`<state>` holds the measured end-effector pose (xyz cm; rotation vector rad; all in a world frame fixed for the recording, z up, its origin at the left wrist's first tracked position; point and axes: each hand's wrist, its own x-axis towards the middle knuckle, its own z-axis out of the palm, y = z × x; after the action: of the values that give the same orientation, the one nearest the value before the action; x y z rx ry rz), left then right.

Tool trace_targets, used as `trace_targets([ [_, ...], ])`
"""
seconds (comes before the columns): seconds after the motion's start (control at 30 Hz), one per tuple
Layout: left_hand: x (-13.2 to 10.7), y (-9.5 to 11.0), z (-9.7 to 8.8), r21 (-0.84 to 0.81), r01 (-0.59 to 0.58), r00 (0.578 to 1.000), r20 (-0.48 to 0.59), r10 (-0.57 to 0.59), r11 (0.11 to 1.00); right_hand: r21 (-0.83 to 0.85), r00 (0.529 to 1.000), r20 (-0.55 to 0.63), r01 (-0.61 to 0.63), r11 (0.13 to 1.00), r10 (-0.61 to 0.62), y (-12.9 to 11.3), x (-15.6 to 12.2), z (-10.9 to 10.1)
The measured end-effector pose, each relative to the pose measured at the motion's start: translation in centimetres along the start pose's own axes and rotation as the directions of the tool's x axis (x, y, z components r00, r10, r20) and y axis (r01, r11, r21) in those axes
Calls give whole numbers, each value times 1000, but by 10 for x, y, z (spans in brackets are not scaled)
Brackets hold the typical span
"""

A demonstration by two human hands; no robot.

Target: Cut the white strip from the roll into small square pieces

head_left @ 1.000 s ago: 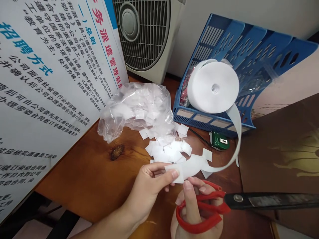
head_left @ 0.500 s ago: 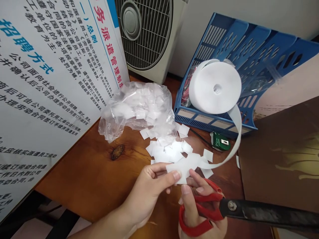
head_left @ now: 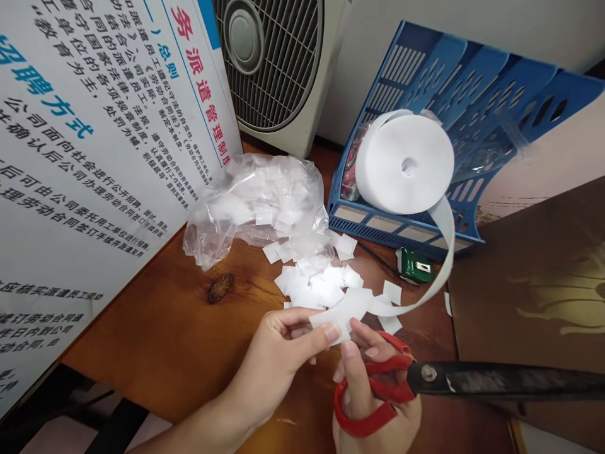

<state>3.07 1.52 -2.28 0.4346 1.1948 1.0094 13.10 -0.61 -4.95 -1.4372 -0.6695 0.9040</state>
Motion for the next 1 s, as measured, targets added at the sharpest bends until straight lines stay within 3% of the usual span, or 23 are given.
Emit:
trace_targets([
  [0.23,2,-5,-4,63,-1,1000,-24,3,998,62,996,40,-76,995,74,5,2,-3],
  [0.5,4,-9,-8,-46,46,998,33,-44,998,-65,998,20,55,996,-53,3,2,3],
  [0.7,3,-3,-11,118,-54,999,2,54,992,-129,992,63,118,985,-111,7,2,2],
  [0.9,4,3,-21,404,-122,980,-96,175,907,-89,992,66,-98,991,104,3,0,-16],
  [1.0,5,6,-31,516,-146,963,-122,241,844,-112,936,74,-334,936,343,-2,-6,-42],
])
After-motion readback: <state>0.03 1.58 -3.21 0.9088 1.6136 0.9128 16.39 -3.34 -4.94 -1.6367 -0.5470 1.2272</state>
